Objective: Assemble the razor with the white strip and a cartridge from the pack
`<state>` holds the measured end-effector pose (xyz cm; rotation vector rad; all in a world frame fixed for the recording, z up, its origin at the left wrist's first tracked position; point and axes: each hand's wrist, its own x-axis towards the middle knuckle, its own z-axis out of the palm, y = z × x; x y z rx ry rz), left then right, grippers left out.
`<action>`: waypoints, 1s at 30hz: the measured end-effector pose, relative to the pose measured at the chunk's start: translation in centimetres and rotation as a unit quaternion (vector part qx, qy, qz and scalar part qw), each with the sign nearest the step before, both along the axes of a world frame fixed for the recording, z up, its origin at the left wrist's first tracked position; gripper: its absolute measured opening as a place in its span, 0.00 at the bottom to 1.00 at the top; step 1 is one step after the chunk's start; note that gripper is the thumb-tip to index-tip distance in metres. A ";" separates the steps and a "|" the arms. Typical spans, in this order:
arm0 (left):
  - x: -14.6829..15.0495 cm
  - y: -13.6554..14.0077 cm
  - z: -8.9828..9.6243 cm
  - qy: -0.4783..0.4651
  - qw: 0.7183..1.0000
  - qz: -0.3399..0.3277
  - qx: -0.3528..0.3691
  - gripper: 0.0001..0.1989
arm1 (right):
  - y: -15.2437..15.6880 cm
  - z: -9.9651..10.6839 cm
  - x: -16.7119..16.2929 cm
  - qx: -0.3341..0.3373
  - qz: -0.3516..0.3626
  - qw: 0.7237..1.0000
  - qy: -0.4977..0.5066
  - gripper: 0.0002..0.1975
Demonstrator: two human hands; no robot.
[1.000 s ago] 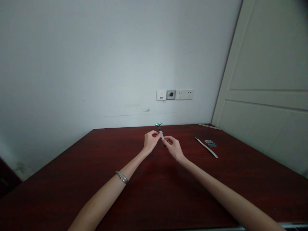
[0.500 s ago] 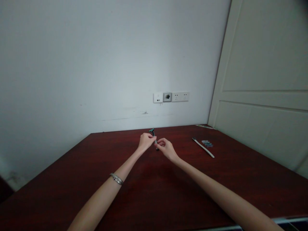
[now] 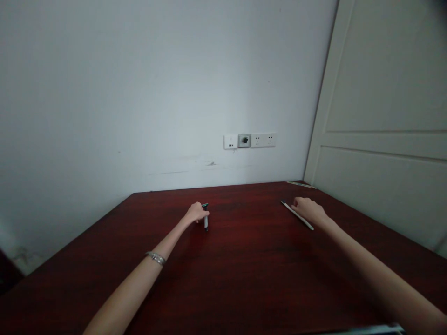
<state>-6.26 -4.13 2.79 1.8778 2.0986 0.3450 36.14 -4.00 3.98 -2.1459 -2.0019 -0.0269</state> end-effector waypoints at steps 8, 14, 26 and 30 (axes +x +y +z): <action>1.2 -0.3 -0.5 0.046 0.999 -0.019 -0.003 0.14 | 0.7 -1.9 2.0 -0.091 -0.011 0.995 -0.036 0.22; 1.6 -0.7 -0.1 0.050 0.998 -0.018 0.023 0.12 | 1.6 -2.3 2.3 -0.109 0.024 0.993 -0.035 0.18; 1.8 -0.4 -0.7 0.049 0.998 -0.022 0.023 0.12 | 2.3 -3.4 1.6 -0.076 0.108 0.991 -0.027 0.16; 1.8 -0.3 -1.0 0.061 0.997 -0.028 0.037 0.11 | 0.9 -3.4 -1.5 -0.039 0.132 0.990 -0.024 0.17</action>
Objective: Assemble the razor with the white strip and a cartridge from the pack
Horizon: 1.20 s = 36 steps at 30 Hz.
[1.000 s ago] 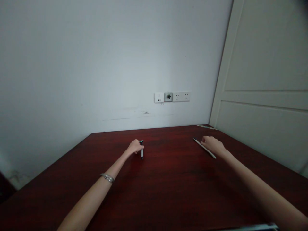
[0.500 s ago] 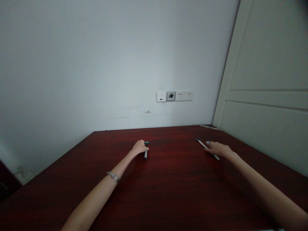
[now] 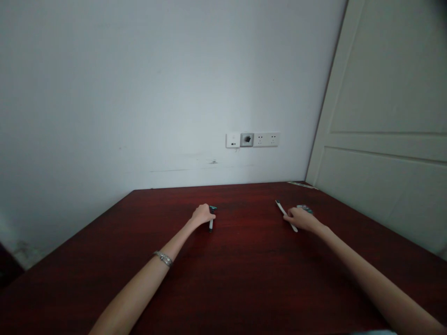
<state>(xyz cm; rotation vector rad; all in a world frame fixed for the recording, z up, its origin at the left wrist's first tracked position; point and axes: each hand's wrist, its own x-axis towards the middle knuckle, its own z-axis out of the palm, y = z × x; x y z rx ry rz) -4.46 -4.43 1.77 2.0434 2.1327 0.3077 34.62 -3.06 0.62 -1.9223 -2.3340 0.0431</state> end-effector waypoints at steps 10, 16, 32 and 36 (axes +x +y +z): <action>0.1 0.0 -0.3 -0.008 1.000 0.012 0.005 0.11 | -3.1 1.1 -14.0 0.017 0.048 0.997 0.062 0.15; 0.5 -0.3 -0.3 -0.012 1.000 0.007 0.019 0.11 | -5.2 1.1 -19.4 0.013 0.095 0.993 0.061 0.16; 1.5 -1.0 0.0 -0.012 1.000 -0.003 0.027 0.11 | -6.3 1.5 -21.2 0.015 0.100 0.994 0.036 0.20; 1.3 -1.1 -0.1 -0.016 1.000 -0.013 0.023 0.11 | -5.2 3.3 -18.4 0.035 0.093 0.994 0.044 0.20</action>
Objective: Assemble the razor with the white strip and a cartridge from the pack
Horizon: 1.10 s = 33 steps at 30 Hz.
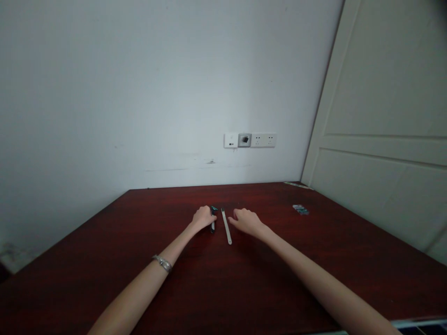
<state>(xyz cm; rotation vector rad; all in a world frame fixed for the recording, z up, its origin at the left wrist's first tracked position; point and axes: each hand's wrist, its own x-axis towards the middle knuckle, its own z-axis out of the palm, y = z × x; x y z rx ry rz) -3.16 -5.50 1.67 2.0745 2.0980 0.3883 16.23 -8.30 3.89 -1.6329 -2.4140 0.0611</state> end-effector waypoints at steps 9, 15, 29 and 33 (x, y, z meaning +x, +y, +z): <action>-0.3 0.1 0.2 -0.007 1.000 -0.001 0.001 0.14 | 6.1 1.8 17.2 0.038 -0.130 0.990 -0.033 0.18; -0.9 1.0 0.0 -0.036 0.999 -0.002 0.026 0.20 | 9.2 -1.8 26.5 0.018 -0.066 0.998 0.010 0.28; -1.7 1.6 -0.5 -0.131 0.991 0.011 0.009 0.17 | 11.6 -6.0 30.4 -0.073 -0.082 0.989 0.099 0.39; -1.8 1.4 -0.4 -0.142 0.990 0.010 0.003 0.17 | 11.4 -6.1 30.3 -0.044 -0.080 0.990 0.112 0.34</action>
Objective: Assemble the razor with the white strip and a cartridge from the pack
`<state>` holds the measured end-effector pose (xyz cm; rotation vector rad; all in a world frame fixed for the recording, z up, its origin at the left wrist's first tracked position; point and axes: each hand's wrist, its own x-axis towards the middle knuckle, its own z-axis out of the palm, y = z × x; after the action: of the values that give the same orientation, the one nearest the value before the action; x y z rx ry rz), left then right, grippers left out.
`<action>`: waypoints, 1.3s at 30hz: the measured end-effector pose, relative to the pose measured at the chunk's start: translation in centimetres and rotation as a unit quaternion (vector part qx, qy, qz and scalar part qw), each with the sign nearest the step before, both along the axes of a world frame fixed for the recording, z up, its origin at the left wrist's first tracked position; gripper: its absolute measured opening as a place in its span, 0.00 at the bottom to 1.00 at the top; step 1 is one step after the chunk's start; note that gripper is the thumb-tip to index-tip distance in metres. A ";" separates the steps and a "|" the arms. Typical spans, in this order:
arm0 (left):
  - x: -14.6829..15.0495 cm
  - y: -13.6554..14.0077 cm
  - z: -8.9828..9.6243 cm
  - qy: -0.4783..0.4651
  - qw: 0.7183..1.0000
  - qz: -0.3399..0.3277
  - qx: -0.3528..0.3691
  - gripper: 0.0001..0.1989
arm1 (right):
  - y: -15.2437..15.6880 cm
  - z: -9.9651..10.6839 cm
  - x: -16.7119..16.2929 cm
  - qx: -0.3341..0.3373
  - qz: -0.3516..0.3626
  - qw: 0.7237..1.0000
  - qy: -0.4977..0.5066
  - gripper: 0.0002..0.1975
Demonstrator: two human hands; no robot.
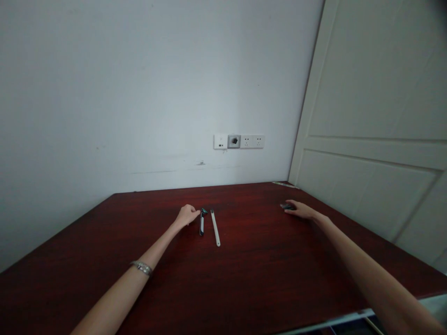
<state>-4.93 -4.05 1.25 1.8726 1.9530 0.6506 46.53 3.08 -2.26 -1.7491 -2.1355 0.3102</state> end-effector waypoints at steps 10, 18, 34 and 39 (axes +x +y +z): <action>-0.3 0.2 -0.6 -0.017 1.000 0.010 0.010 0.16 | -1.6 2.0 -10.1 0.130 0.057 0.986 0.082 0.28; -0.6 -0.3 -0.4 -0.002 1.000 0.007 0.029 0.14 | -4.5 2.2 -23.7 0.120 0.231 0.962 0.086 0.29; 1.4 -3.1 0.6 0.160 0.987 0.026 -0.001 0.17 | -6.0 0.7 -28.9 0.136 0.228 0.964 -0.002 0.29; 1.4 -2.9 0.2 0.156 0.988 0.022 -0.009 0.13 | -5.9 0.2 -28.5 0.150 0.231 0.961 -0.001 0.29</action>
<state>-3.54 -6.93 1.43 2.0242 2.1860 0.3657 18.02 -2.85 -2.05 -1.0776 -2.4247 0.0913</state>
